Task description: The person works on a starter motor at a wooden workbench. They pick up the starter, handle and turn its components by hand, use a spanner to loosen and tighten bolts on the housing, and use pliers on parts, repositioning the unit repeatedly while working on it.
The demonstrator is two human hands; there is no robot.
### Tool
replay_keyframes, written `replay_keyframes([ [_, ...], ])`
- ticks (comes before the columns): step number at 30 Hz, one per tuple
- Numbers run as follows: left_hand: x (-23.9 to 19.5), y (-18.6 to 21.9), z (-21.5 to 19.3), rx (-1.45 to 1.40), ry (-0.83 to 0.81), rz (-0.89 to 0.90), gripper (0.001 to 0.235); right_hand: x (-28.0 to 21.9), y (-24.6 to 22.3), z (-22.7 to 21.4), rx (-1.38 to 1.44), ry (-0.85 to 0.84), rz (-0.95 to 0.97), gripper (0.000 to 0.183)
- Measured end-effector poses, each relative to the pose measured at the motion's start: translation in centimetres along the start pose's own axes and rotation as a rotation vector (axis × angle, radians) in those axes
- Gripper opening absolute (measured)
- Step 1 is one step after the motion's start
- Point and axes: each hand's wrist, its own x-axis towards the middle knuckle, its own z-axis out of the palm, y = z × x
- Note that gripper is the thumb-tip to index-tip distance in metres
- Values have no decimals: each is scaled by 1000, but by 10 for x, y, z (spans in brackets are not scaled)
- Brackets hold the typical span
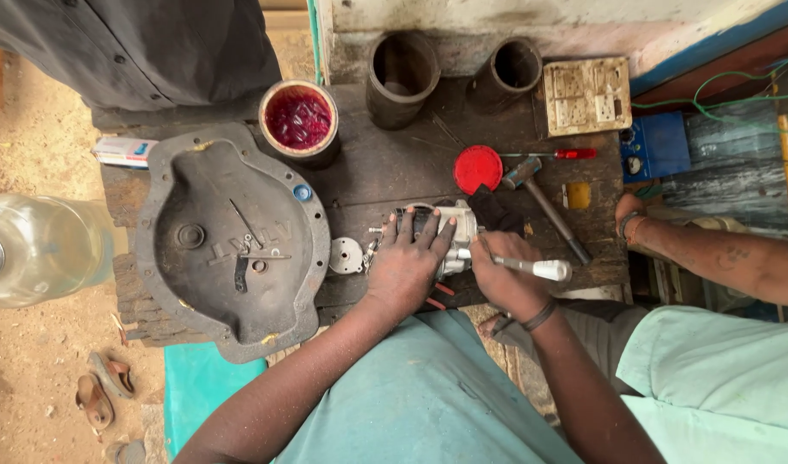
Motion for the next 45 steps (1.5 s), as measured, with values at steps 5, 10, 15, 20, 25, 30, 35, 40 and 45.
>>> replay_keyframes([
  [5, -5, 2, 7, -23, 81, -5, 85, 28, -25, -20, 36, -310, 306, 32],
  [10, 7, -2, -6, -101, 24, -35, 85, 26, 16, 4, -38, -93, -88, 26],
  [15, 10, -6, -14, -121, 8, -59, 86, 16, 2, -9, 244, 101, 100, 21],
  [20, 30, -13, -29, -109, -16, -81, 80, -28, 4, -18, 332, 279, -65, 11],
  [25, 38, -19, -36, -183, -63, -130, 62, -75, 17, 3, 454, 173, 23, 17],
  [30, 40, -18, -39, -178, -34, -169, 57, -88, 11, -28, 1242, -94, 122, 33],
  [35, 37, -15, -42, -164, -22, -172, 67, -87, 29, -33, 1451, -162, 372, 40],
  [40, 35, -13, -41, -136, -90, -206, 78, -72, 46, 14, 1398, -254, 428, 24],
  [45, 31, -17, -30, -148, 112, -97, 79, -65, 37, 47, 1537, -239, 448, 22],
])
